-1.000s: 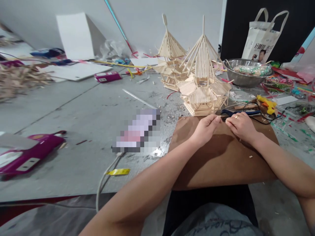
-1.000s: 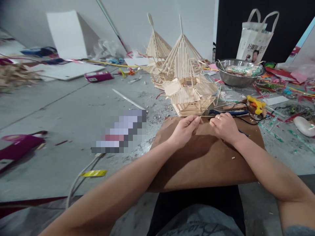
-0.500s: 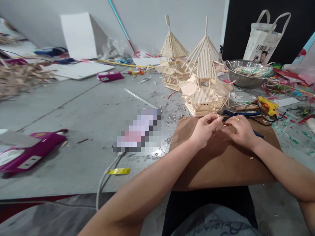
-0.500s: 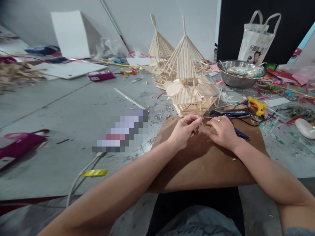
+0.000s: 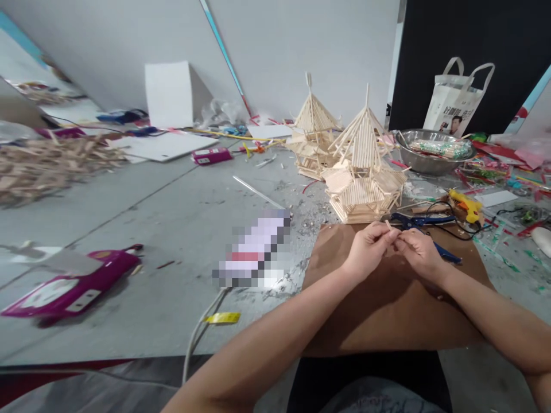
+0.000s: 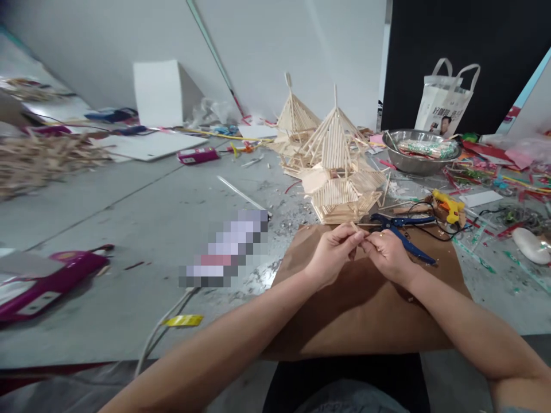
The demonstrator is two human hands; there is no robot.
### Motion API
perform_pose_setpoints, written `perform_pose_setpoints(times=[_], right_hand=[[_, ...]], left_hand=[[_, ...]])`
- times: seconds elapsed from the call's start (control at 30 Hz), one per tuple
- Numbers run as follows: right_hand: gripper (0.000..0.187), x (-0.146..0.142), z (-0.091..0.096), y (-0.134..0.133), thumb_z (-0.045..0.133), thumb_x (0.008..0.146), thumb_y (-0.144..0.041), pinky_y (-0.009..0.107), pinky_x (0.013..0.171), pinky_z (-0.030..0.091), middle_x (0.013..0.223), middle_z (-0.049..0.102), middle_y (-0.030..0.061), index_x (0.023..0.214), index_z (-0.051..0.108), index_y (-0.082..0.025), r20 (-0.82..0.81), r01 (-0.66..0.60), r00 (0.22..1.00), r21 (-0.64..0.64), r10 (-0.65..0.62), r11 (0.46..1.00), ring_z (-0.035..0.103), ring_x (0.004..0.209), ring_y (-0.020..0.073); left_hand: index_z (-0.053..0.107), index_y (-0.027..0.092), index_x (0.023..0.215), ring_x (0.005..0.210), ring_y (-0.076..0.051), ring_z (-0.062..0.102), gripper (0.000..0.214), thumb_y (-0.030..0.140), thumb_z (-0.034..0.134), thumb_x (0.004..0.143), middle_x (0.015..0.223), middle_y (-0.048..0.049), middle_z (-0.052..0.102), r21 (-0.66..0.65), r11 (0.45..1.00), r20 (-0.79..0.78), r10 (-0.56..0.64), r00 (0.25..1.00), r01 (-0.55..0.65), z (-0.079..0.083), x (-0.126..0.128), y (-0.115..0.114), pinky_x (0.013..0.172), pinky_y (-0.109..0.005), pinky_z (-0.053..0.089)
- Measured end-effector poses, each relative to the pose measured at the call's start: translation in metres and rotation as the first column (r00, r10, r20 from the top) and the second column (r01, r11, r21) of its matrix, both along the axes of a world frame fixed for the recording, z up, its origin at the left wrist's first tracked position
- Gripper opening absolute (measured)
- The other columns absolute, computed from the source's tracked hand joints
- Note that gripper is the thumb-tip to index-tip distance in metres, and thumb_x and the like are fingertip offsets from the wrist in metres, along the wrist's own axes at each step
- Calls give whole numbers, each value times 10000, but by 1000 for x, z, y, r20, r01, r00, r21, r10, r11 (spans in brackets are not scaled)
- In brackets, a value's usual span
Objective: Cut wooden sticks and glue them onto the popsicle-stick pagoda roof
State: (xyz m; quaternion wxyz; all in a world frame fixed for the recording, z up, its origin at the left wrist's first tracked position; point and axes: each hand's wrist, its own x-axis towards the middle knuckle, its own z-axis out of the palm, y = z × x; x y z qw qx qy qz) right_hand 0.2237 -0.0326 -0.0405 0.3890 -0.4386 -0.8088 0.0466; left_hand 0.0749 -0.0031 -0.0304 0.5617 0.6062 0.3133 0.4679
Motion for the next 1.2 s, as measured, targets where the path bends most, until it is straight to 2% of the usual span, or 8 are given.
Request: perform_pose_setpoints(times=[0.1,0.23,0.43,0.63,0.77,0.97,1.07,1.2], right_hand=[[311,4,16,5,409,880,-309,270,609,361,568,599,-3,642,563,-184,103,-5,995,32,2,999,505,540,108],[240,10,58,16,448,854,-293,289,651,379,649,640,17,697,593,-184,142,62,987,100,-76,993,550,603,125],[203,0,124,53,444,835,-258,325,708,406,736,654,44,758,617,-184,248,97,954,274,-168,957,572,708,164],[255,-27,163,97,407,856,-257,395,836,349,1040,606,95,955,629,-182,504,55,834,328,-224,943,505,992,236],[302,-51,180,116,387,864,-241,403,855,322,1144,570,96,1066,605,-182,704,12,687,237,-180,971,462,1072,252],[297,-75,195,137,382,865,-233,404,879,301,1060,630,52,1046,615,-207,909,51,415,18,-38,999,514,1033,222],[281,-82,199,143,412,845,-227,417,886,299,1024,646,45,1037,616,-208,936,76,350,-68,37,995,529,1014,223],[294,-88,199,150,486,794,-187,431,905,298,1035,647,40,1060,608,-216,932,103,336,-182,138,978,552,985,218]], left_hand=[[538,154,629,346,-30,394,296,429,576,733,542,19,549,-38,997,46,74,996,-73,29,-10,10,345,-167,285],[476,170,621,268,-29,303,333,471,550,744,360,76,388,-23,991,135,136,982,-134,61,-25,38,293,-152,171],[410,178,593,256,-21,262,363,474,527,768,357,96,315,-119,980,231,183,956,-159,62,-21,71,280,-149,174],[350,182,562,254,-12,229,420,514,511,765,376,110,248,-205,967,306,212,928,-153,62,-11,75,279,-148,176],[328,188,572,258,-13,209,415,512,474,787,386,110,248,-286,935,347,306,887,-210,60,-3,79,280,-152,158],[317,191,571,275,-20,196,419,518,430,807,387,106,246,-310,908,388,390,835,-281,55,6,85,293,-159,164],[316,189,563,286,-20,196,435,539,431,796,390,103,238,-296,907,392,401,828,-300,55,8,87,300,-159,162],[308,190,557,296,-21,201,448,554,430,787,398,101,236,-292,904,396,413,820,-313,55,9,89,301,-161,163]])
